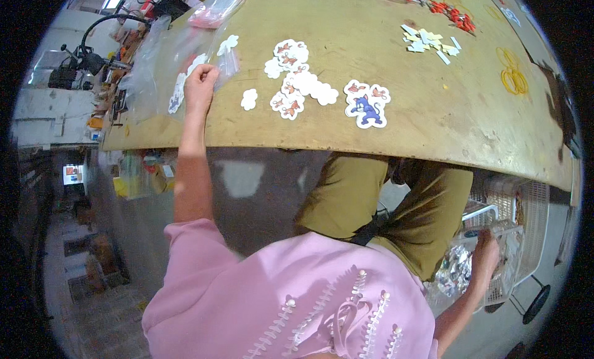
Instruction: The person repeatedly picks up small paper cutouts and places them into small clear plastic bags. They also handle small rectangular pieces and rubber bands, placing them into the bags. The person works at a table with various craft supplies visible.
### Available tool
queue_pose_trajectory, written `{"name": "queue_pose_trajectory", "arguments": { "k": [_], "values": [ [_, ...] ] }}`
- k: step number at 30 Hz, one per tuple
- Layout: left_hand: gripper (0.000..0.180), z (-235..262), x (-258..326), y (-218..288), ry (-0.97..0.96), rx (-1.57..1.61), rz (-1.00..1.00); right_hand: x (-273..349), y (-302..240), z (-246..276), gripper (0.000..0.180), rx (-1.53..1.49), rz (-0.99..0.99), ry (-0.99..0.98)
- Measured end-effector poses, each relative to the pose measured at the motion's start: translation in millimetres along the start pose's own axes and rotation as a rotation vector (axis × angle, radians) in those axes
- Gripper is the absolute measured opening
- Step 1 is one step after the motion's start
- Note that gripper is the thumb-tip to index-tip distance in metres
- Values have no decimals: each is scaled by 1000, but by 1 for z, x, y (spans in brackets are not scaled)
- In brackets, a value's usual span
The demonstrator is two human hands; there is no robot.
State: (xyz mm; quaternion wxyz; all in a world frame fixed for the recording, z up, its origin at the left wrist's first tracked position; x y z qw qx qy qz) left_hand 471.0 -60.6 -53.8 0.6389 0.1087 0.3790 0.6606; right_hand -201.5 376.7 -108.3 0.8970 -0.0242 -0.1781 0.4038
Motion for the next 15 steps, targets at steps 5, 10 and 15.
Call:
{"name": "queue_pose_trajectory", "arguments": {
  "k": [5,10,15],
  "values": [
    [19,5,9,13,97,85,-11,3,-94,9,15,-234,364,180],
    [8,15,65,104,259,48,-284,39,-192,35,9,-587,552,151],
    [21,0,181,237,-48,77,-770,62,-258,33,29,-1319,478,-424]
  ]
}}
Point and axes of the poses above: each hand's wrist, its own x-axis away from the middle knuckle, its own z-axis out of the back of the hand, y = z × x, the point moved 4 cm from there along -x, towards the middle knuckle, and after that the axes turned 3 degrees about y, right-handed, at the moved point
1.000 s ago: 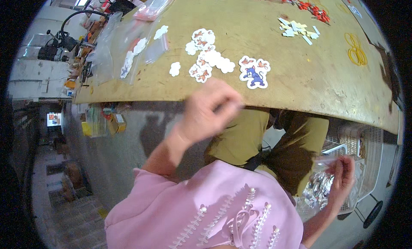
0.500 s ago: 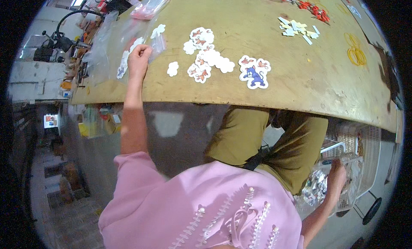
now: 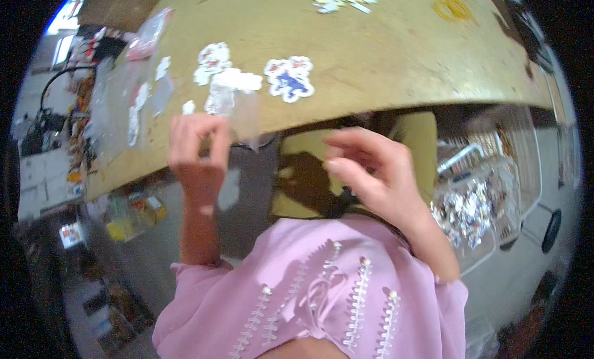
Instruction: The person repeatedly picks up small paper cutouts and places them into small clear plastic bags. They also handle small rectangular pieces and rubber bands, placing them into the bags. The person works at a table with various craft supplies visible.
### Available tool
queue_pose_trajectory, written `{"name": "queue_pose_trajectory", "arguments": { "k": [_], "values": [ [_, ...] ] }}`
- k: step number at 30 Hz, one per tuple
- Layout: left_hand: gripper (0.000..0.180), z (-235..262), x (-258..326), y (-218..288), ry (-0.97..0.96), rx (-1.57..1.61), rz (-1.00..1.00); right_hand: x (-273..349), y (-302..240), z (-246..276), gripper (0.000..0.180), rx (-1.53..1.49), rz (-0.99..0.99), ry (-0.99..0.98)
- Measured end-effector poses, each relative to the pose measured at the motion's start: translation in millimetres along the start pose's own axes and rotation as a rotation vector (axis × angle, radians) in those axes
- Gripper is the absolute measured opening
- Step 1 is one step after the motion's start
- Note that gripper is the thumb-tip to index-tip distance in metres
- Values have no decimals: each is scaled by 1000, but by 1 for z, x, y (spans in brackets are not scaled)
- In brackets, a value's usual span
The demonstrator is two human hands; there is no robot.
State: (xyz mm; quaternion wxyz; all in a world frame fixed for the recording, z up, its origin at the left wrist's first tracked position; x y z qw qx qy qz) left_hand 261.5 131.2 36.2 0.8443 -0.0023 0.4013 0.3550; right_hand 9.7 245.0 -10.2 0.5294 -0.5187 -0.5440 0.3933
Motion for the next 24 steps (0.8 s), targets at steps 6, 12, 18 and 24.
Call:
{"name": "queue_pose_trajectory", "arguments": {
  "k": [6,12,18,24],
  "values": [
    [32,-37,22,63,-185,262,-162,0,5,-2,12,-110,-150,-127],
    [3,-47,29,67,-292,392,-17,17,27,8,14,-30,-1,-200],
    [18,-61,43,74,-258,584,291,29,37,1,22,-66,105,-74],
    [13,-70,45,99,-511,633,379,24,40,8,36,110,297,160]
  ]
}}
Point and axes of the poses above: each hand's wrist, its own x-axis away from the middle knuckle, its own z-axis out of the back of the hand, y = z × x, the point moved 4 cm from there along -x, towards the middle knuckle, and after that the axes turned 3 degrees about y, right-handed, at the moved point
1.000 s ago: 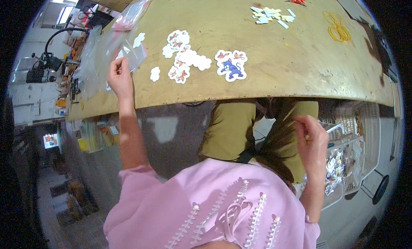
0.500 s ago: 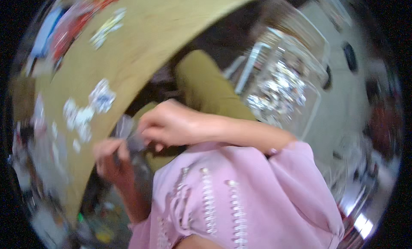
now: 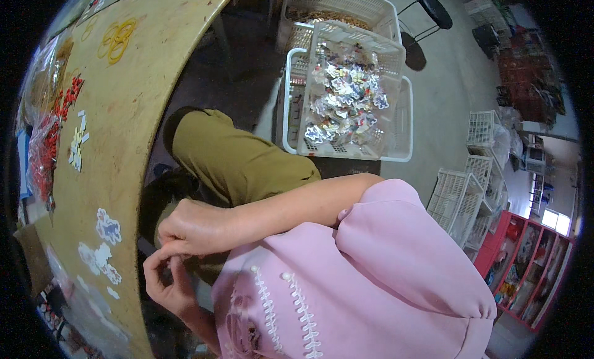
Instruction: The person repeatedly picks up small paper cutouts and places them into small clear plastic bags. They also handle small rectangular pieces and rubber bands, placing them into the bags. The person works at a table with various craft supplies visible.
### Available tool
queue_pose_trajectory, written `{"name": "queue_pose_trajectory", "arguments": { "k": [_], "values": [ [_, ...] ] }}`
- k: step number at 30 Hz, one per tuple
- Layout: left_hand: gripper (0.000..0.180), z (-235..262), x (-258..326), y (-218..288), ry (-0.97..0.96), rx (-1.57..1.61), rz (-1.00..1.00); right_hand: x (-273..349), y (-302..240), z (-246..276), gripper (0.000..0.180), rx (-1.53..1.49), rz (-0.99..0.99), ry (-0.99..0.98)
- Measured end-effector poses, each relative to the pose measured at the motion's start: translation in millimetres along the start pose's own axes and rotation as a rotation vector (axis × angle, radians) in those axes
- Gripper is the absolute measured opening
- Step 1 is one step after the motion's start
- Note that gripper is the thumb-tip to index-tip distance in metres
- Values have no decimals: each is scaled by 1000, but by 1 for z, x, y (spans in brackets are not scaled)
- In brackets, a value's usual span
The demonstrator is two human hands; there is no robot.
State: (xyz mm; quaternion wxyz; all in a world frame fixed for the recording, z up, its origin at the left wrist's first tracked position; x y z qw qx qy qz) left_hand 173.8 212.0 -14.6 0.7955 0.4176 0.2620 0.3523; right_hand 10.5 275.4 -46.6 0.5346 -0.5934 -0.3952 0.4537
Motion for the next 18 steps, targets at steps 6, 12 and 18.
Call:
{"name": "queue_pose_trajectory", "arguments": {
  "k": [6,12,18],
  "values": [
    [7,-1,-1,2,-19,-179,-7,3,5,3,36,41,-102,-26],
    [10,-8,4,-3,73,-188,-117,-1,-3,9,32,217,-3,-32],
    [22,1,-5,-7,113,-257,-305,7,-8,5,25,151,-330,-212]
  ]
}}
Point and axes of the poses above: each hand's wrist, its own x-axis away from the middle knuckle, its own z-axis out of the back of the hand, y = z × x, the point moved 4 cm from there along -x, towards the middle knuckle, and after that the axes turned 3 degrees about y, right-handed, at the moved point
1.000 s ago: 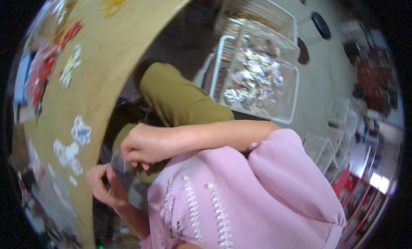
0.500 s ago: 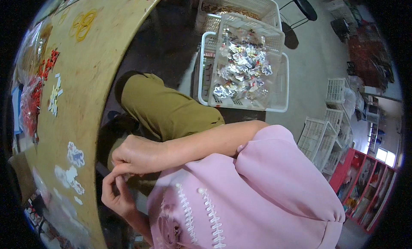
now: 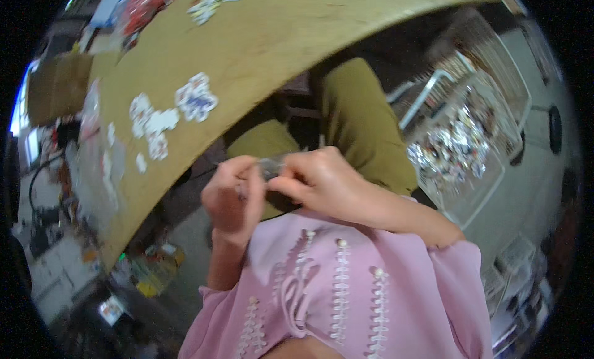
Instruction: The person repeatedly picks up small paper cutouts and places them into small clear plastic bags. They also handle small rectangular pieces and rubber bands, placing them into the bags. The person works at a table with various craft supplies visible.
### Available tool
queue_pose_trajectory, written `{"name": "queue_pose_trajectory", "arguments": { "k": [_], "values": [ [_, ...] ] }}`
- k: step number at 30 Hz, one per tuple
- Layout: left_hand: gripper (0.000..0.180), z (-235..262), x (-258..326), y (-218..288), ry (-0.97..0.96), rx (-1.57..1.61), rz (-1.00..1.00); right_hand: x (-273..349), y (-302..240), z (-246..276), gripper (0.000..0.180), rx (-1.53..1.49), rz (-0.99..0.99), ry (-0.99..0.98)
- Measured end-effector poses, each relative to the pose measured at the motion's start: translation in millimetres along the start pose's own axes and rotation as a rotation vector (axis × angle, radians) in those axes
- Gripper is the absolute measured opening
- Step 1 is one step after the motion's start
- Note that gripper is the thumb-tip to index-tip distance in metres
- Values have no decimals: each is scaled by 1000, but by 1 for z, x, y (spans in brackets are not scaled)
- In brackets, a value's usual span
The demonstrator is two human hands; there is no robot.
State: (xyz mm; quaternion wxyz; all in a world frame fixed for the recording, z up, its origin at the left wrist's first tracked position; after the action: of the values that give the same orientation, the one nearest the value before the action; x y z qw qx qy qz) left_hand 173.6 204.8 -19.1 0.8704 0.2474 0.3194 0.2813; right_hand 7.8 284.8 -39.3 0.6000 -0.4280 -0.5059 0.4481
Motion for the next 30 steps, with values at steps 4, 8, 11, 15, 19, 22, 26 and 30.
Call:
{"name": "queue_pose_trajectory", "arguments": {
  "k": [4,8,11,15,19,22,26,30],
  "values": [
    [19,4,-1,14,-218,-148,-47,-4,-1,-2,26,-26,-147,76],
    [12,4,7,10,-233,-23,-73,-8,9,4,20,-114,-185,131],
    [9,11,14,2,-182,36,-8,-6,-22,15,19,346,377,273],
    [12,25,15,-5,-230,78,-52,0,-50,-2,25,548,705,-24],
    [13,37,2,-10,-234,212,-48,-2,-38,5,23,684,630,-164],
    [32,50,-26,-37,-36,-53,-54,-4,-37,6,23,678,621,-140],
    [58,49,-55,-71,9,-336,-10,-3,-27,6,22,632,578,-98],
    [52,45,-50,-67,-71,-293,-7,0,-19,13,20,623,551,-30]
  ]
}}
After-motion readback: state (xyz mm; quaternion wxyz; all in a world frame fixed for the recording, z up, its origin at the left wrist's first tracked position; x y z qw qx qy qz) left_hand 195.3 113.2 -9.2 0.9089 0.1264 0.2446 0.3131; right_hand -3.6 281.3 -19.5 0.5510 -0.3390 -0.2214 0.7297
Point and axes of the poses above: each hand's wrist, its own x-axis away from the middle knuckle, its own z-axis out of the back of the hand, y = z × x, the point moved 4 cm from there along -x, towards the middle knuckle, and after that the axes turned 3 degrees about y, right-handed, at the moved point
